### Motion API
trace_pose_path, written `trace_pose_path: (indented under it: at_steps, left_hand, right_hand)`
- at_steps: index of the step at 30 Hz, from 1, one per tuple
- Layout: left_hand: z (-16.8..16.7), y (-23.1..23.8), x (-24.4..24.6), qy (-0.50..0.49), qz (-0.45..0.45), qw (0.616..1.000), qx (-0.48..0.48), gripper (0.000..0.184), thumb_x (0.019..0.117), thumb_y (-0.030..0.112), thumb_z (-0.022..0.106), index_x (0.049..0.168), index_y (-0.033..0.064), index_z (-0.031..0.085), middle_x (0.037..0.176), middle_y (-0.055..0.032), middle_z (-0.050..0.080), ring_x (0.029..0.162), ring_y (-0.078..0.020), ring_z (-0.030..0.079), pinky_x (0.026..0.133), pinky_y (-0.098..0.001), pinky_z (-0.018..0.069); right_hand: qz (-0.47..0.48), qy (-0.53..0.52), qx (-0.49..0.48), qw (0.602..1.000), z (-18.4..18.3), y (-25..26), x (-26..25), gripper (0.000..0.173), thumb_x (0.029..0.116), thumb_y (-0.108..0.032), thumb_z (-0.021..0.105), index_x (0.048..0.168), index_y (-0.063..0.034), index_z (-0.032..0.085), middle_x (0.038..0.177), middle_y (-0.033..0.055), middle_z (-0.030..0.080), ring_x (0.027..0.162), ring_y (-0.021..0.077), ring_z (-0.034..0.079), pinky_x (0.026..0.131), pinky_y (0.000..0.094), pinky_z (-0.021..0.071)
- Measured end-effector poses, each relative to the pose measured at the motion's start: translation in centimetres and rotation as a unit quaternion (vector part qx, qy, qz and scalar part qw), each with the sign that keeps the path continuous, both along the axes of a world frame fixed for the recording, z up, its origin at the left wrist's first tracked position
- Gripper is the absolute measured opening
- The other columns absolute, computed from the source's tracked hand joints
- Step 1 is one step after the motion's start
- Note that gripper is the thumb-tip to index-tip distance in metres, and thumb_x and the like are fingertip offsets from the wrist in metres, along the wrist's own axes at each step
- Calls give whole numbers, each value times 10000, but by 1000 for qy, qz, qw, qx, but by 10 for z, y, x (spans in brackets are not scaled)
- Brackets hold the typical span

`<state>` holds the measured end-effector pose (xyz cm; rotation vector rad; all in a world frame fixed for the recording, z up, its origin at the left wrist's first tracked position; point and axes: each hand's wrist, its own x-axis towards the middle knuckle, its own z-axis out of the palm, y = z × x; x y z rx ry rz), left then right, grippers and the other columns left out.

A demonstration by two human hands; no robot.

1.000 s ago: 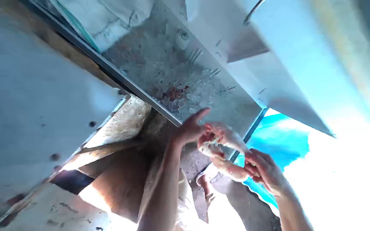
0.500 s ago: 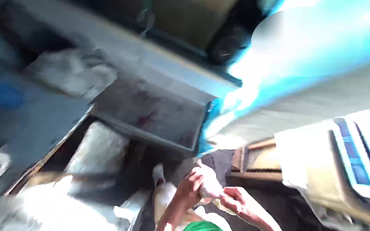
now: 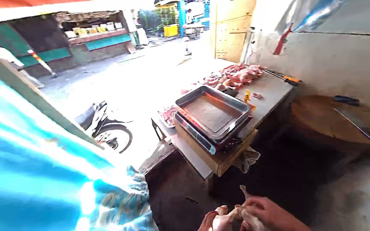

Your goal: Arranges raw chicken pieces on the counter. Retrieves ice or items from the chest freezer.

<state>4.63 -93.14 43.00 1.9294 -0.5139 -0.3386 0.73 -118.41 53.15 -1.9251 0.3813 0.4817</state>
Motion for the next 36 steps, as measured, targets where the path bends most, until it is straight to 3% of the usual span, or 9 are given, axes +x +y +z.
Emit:
trace_pose_path:
  at_steps: [3,6,9,13,22,27,30,33,36]
  left_hand:
    - [6,-55,28,35,-67,997,21,538,799,137,838,1258,-78,656,1284,-225,677,1196,-321,662,1074,-505,508]
    - [6,-119,51,29,-134,990,39,578,767,143,863,1272,-53,661,1247,-234,691,1148,-365,679,1020,-573,522]
    - [19,-180,65,41,-185,982,21,601,785,226,877,1286,-24,661,1242,-201,701,1150,-324,684,1024,-551,530]
    - [24,-265,89,25,-227,974,-3,520,783,130,853,1215,-87,663,1191,-241,697,1101,-339,691,994,-536,544]
    - [29,-456,143,-79,-98,991,-44,527,694,78,898,1144,-97,686,1110,-211,727,1025,-281,723,962,-447,584]
    - [57,-516,179,-90,1,994,-60,528,696,107,890,1155,-59,690,1108,-165,733,1018,-208,721,954,-390,586]
    - [73,-538,200,-52,66,994,-69,467,749,79,852,1168,-44,685,1100,-138,732,1017,-175,712,951,-369,585]
    - [79,-552,216,-10,115,990,-86,461,766,62,817,1190,-35,666,1091,-122,721,1005,-157,702,931,-356,585]
    - [78,-574,235,21,146,982,-117,460,766,68,813,1189,-21,657,1070,-92,727,973,-118,704,904,-328,594]
  right_hand:
    - [-168,-9,-27,985,11,-66,-18,318,1011,-69,472,1260,4,655,820,121,650,674,201,604,670,417,535]
    - [-282,-38,-31,958,15,-121,-44,337,993,-67,457,1271,-19,640,710,30,595,547,113,524,516,307,458]
    - [-320,-62,-33,945,22,-166,-64,299,1004,-76,490,1251,-3,643,761,26,610,576,87,533,535,277,463]
    - [-344,-71,-44,935,11,-249,-68,295,992,-75,493,1234,-11,649,714,-5,592,539,63,515,507,251,445]
    - [-326,10,-13,945,-11,-501,-10,234,1049,-113,507,1213,-42,659,680,-6,556,513,76,502,492,249,443]
    - [-263,9,-119,957,40,-635,61,262,1026,-41,453,1147,-17,685,645,27,534,515,118,501,522,307,468]
    - [-208,-22,-208,956,42,-699,89,239,1016,-51,480,1022,33,704,696,130,580,602,220,532,610,454,480]
    - [-176,-15,-271,946,-2,-748,103,279,1029,-59,466,1100,78,698,906,280,662,812,390,625,774,603,492]
    - [-180,8,-301,936,-85,-792,97,334,1041,-91,444,1207,90,670,1170,350,664,1125,517,632,990,686,452]
